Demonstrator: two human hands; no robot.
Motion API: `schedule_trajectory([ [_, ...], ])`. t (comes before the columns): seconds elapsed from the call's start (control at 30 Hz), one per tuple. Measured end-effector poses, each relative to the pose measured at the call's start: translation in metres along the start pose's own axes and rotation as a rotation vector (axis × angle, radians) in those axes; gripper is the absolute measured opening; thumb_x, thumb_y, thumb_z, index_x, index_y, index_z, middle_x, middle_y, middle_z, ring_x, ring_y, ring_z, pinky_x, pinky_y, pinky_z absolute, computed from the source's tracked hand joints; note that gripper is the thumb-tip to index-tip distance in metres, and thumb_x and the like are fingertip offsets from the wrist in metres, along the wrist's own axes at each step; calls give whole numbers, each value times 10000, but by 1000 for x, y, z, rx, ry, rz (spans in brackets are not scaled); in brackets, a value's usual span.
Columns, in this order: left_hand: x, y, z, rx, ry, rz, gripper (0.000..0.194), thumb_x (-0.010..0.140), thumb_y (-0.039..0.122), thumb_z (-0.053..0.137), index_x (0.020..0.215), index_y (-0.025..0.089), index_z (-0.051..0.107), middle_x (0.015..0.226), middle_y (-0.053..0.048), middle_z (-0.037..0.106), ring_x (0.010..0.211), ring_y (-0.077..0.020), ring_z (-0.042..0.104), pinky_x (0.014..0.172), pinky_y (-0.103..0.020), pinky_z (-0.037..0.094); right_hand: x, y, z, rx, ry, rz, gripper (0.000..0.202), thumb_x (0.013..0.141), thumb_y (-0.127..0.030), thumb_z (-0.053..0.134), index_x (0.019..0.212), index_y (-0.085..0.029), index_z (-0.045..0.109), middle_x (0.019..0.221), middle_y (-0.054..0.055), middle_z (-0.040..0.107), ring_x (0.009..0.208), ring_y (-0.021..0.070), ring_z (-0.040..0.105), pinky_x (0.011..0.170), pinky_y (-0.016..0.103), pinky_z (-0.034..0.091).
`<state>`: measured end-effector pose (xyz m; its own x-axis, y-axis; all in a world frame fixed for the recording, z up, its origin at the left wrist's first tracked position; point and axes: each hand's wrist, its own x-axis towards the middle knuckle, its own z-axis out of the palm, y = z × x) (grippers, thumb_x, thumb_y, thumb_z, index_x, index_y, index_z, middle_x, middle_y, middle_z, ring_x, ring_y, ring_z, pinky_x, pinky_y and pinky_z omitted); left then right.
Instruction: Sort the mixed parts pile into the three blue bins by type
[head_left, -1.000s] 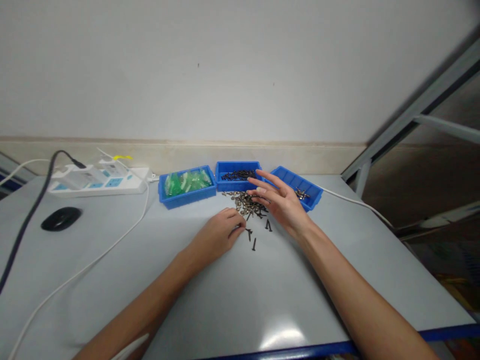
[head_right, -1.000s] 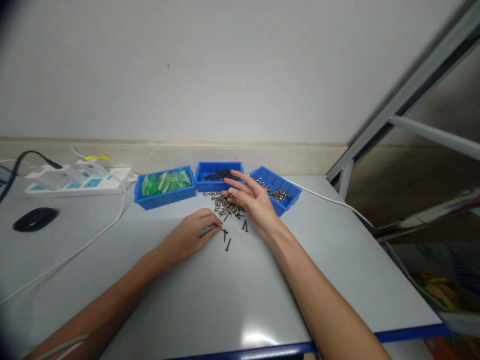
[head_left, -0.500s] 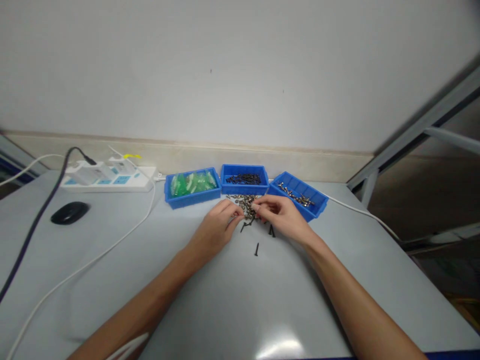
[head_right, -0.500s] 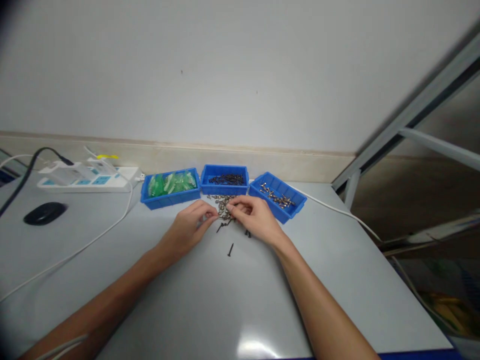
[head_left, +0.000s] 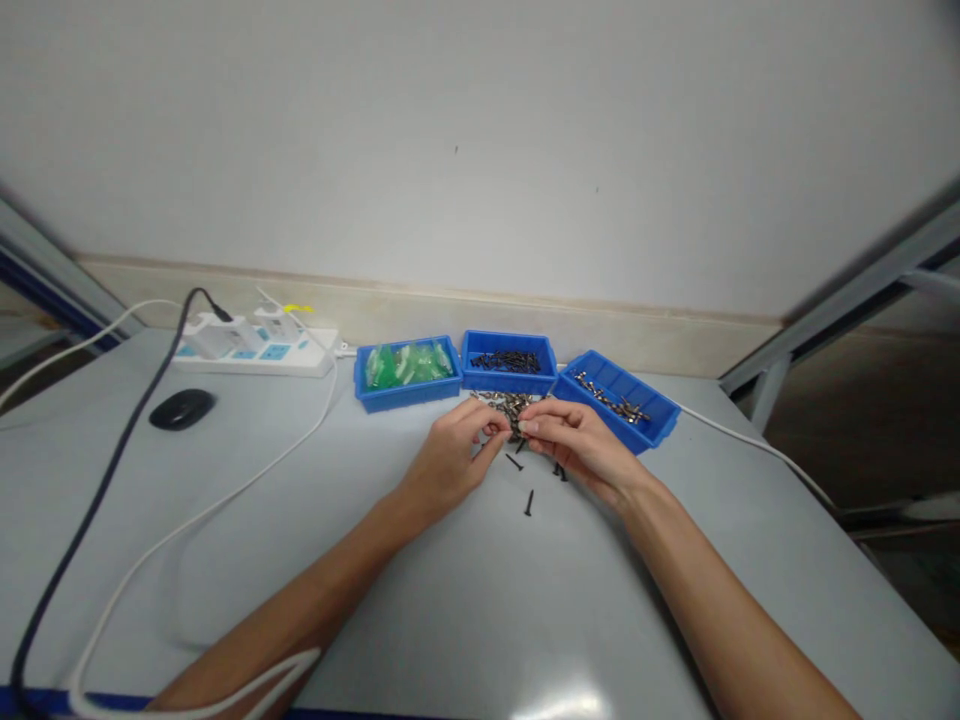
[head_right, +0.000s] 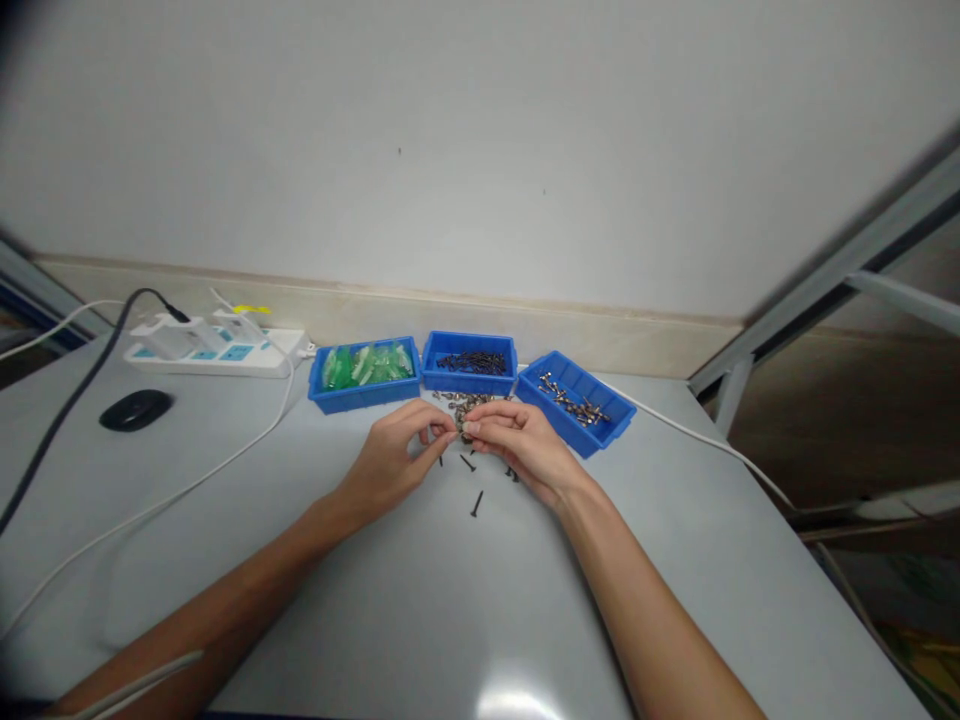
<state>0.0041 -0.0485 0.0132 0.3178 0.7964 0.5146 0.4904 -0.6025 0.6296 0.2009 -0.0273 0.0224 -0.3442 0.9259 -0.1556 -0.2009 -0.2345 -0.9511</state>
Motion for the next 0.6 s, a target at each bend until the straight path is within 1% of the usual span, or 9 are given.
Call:
schedule_trajectory([
  [0.07,-1,-1,0,32,-30,-10,41,929,181,598,945,192,634,901,-31,654,837,-177,610,774,-297,503,1,-2,0,-25,23,-10,200,631,-258,882,782,-199,765,726,12,714,610,112,601,645,269,512],
  [0.13,-2,-3,0,88,-97,-5,72,914,219,630,977,186,630,945,-48,664,889,-204,616,819,-334,508,3,-4,2,-22,94,-88,235,647,-267,873,848,-209,766,799,27,740,703,144,659,742,300,534],
  [0.2,-4,-5,0,159,-191,9,140,891,253,666,1000,172,629,973,-68,665,942,-237,608,854,-371,508,6,-7,7,16,149,-200,363,686,-270,851,1033,-257,745,1051,48,754,952,195,700,918,349,519],
  [0.27,-5,-6,2,228,-268,14,149,885,247,670,998,157,631,973,-82,656,971,-256,595,871,-391,506,7,-9,11,56,148,-279,536,719,-254,828,1222,-332,662,1320,38,660,1178,217,639,1054,385,453],
  [0.3,-6,-7,3,253,-292,11,126,889,226,656,989,153,631,970,-85,650,975,-257,590,873,-391,505,7,-10,13,65,139,-295,598,730,-246,818,1281,-363,618,1397,28,608,1230,219,610,1085,394,429],
  [0.37,-7,-8,6,284,-317,1,48,912,171,598,944,154,630,953,-82,641,965,-247,586,869,-379,503,5,-9,14,57,132,-294,643,748,-251,801,1333,-387,569,1448,25,563,1224,226,614,1085,411,429],
  [0.43,-6,-8,7,293,-323,-7,108,937,138,526,891,157,622,921,-78,633,936,-235,588,851,-368,503,3,-8,11,28,136,-274,609,758,-273,789,1321,-369,577,1422,42,586,1129,229,660,1030,420,467],
  [0.5,-6,-10,7,273,-315,-13,160,947,119,480,875,157,617,900,-77,631,909,-227,596,837,-363,507,1,-6,7,6,142,-252,524,759,-300,783,1257,-335,622,1356,57,636,1006,217,691,956,409,504],
  [0.6,-5,-13,5,191,-270,-27,144,894,75,519,931,163,627,906,-69,644,876,-211,616,819,-343,517,1,-6,2,0,143,-228,415,750,-322,788,1148,-291,678,1262,66,691,913,196,692,887,376,523],
])
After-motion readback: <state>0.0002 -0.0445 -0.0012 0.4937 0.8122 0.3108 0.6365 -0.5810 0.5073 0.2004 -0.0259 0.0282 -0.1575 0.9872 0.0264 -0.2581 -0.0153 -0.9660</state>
